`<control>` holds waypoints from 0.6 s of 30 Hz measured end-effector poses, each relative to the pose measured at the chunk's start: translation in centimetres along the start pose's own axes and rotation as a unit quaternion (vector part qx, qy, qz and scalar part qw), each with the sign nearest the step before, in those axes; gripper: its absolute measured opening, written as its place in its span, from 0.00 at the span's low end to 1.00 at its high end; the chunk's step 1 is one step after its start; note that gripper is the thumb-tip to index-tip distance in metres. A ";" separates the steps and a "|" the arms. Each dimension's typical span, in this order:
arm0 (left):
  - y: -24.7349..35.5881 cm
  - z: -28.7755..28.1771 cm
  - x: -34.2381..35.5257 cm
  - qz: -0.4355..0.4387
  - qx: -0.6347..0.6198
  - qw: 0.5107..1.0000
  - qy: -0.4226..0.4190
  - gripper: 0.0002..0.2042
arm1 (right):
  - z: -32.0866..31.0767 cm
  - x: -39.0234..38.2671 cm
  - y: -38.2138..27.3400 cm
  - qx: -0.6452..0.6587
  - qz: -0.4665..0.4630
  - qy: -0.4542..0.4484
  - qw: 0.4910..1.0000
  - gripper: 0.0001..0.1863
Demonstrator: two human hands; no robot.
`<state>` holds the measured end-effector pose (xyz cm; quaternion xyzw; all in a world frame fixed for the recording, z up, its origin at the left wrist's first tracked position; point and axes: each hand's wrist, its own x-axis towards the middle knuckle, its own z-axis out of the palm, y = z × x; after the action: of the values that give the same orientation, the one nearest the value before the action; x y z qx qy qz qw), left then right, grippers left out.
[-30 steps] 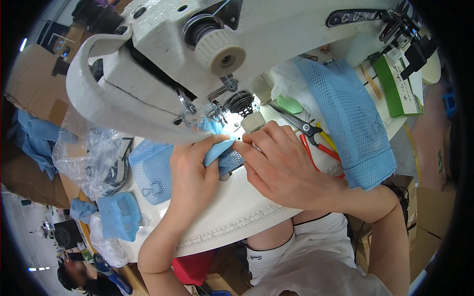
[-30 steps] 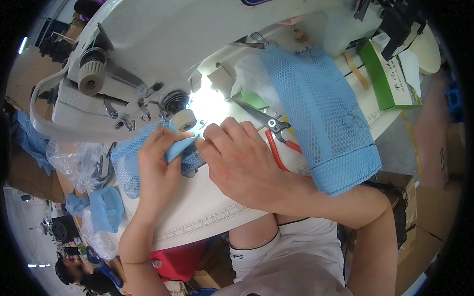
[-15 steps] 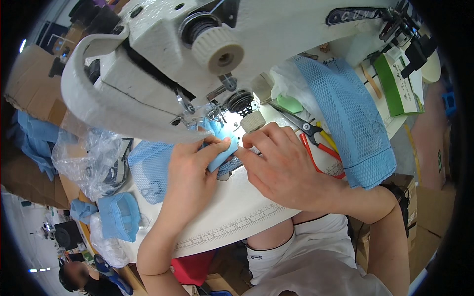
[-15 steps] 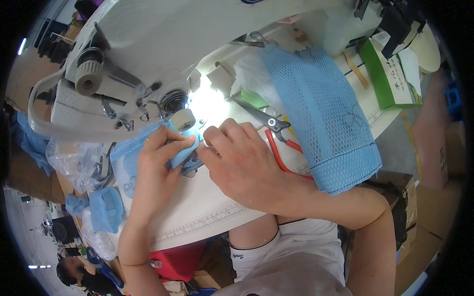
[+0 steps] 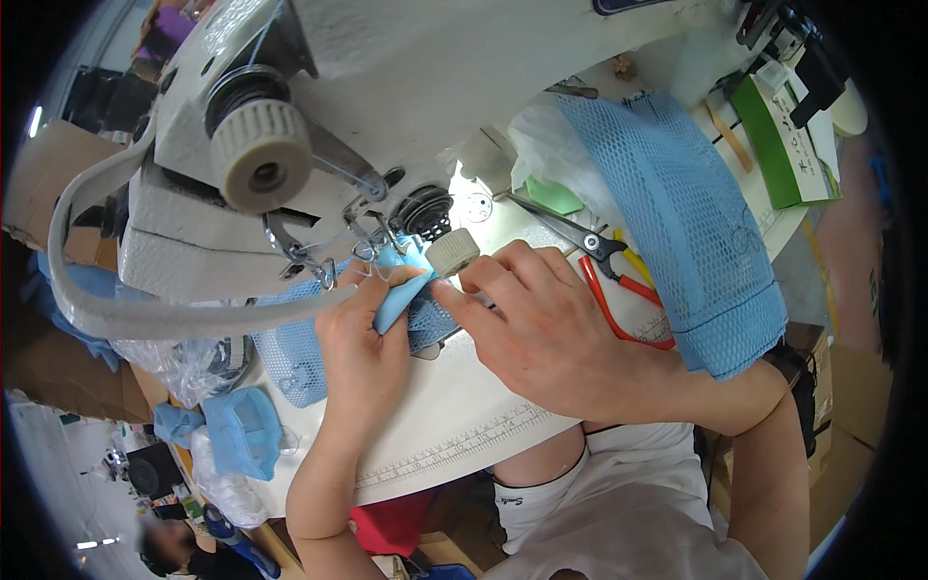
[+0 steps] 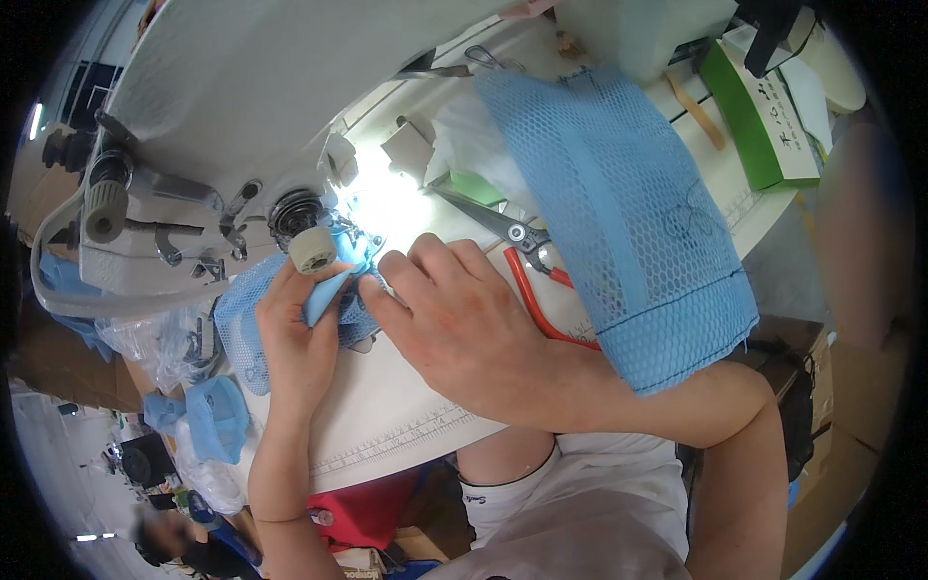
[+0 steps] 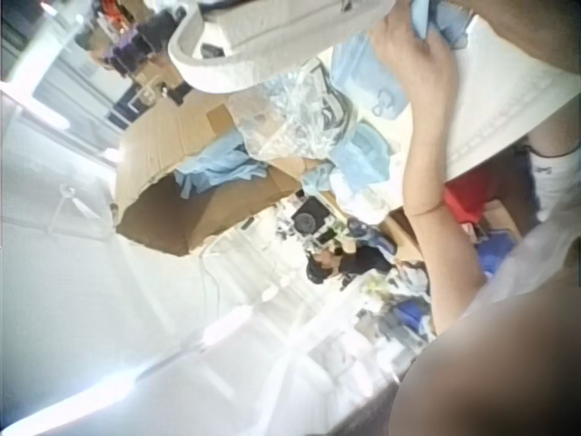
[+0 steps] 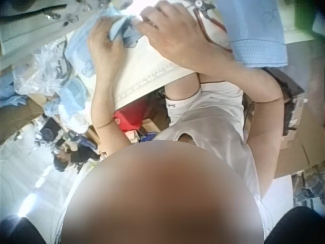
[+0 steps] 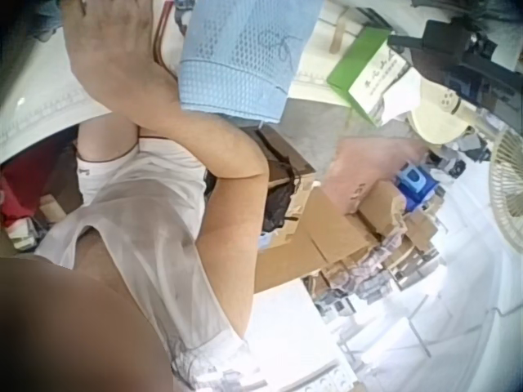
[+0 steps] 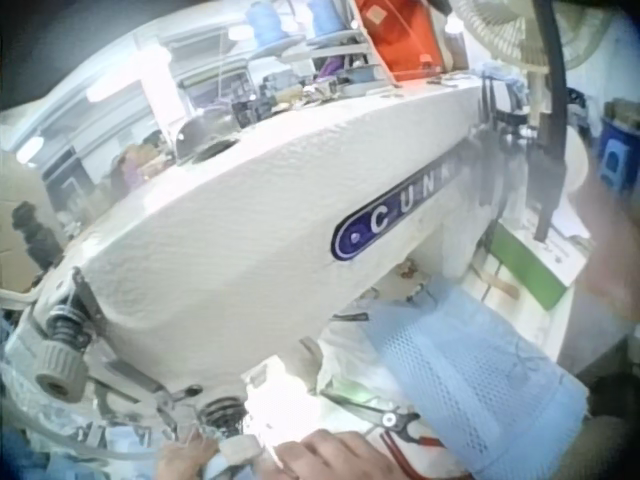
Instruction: Sewing blue mesh pouches using an industrial sewing machine and trimming thread with snips.
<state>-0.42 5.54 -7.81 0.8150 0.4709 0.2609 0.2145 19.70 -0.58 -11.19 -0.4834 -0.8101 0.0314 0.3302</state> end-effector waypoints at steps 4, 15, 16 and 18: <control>0.0 0.1 0.0 0.003 -0.013 1.000 0.003 0.11 | -0.2 -0.1 0.1 -0.032 -0.007 -0.017 0.999 0.21; 0.0 0.2 0.1 -0.074 -0.039 0.996 0.012 0.09 | 0.4 0.0 -0.3 -0.040 0.018 -0.010 0.999 0.24; 0.0 0.3 0.2 -0.065 -0.037 0.997 0.017 0.09 | 0.3 0.1 -0.3 -0.033 0.019 -0.009 0.999 0.24; -0.1 0.4 0.1 -0.057 -0.034 0.998 0.023 0.09 | 0.3 0.1 -0.3 -0.026 0.020 -0.008 0.999 0.24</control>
<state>-0.18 5.67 -8.14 0.7727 0.5124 0.2829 0.2456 19.29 -0.56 -11.26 -0.5074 -0.8036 0.0212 0.3102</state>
